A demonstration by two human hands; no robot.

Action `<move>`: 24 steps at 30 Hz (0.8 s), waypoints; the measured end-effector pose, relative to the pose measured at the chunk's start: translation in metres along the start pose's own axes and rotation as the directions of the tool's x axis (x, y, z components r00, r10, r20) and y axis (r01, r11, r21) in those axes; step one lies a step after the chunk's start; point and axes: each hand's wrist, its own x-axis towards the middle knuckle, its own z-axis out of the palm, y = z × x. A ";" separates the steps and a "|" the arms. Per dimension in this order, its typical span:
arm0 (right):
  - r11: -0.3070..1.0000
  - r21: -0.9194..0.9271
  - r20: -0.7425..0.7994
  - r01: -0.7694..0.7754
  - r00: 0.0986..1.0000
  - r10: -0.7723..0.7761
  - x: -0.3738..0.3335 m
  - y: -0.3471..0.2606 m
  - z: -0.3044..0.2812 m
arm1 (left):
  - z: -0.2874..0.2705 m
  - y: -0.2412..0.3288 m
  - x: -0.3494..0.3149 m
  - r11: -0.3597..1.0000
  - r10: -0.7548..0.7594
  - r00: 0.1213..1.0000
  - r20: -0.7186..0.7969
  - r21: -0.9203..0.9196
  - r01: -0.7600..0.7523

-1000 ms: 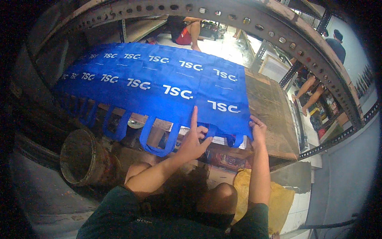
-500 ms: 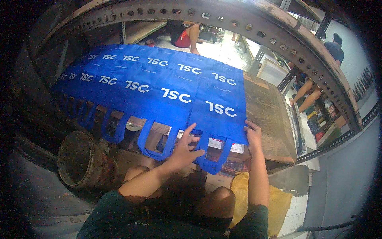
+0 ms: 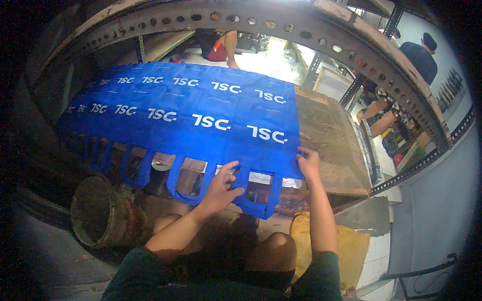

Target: The person sits on the floor and organizes blue reusable shopping bags on a wooden table. They pick up the bags one by one, unfold them, and arrange them in neat rows. The person also briefly handles a sheet of red stickers before continuing to stack the bags.

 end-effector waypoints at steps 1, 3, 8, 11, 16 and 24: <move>0.999 -0.031 -0.017 0.039 0.999 -0.040 0.000 0.003 0.001 | -0.001 0.000 -0.001 1.000 -0.009 1.000 0.007 0.018 0.009; 0.998 -0.056 -0.029 0.021 0.999 -0.022 -0.004 -0.001 0.002 | -0.002 -0.009 0.000 0.999 -0.003 1.000 0.021 -0.045 0.004; 0.987 -0.126 -0.034 0.101 0.994 -0.106 -0.003 0.005 0.002 | -0.005 -0.015 0.000 0.998 0.028 0.999 0.045 -0.059 -0.026; 0.987 -0.139 -0.025 0.075 0.997 -0.080 -0.004 -0.004 0.002 | -0.004 -0.009 -0.002 1.000 0.010 0.999 0.049 -0.020 -0.009; 0.970 -0.227 -0.057 0.088 0.993 -0.104 -0.010 -0.011 -0.017 | 0.006 0.001 0.002 0.974 0.023 0.999 0.038 0.225 -0.031; 0.965 -0.161 -0.712 0.209 0.652 -0.260 -0.067 -0.030 -0.161 | 0.035 0.091 -0.005 0.517 0.067 0.997 0.042 0.853 -0.071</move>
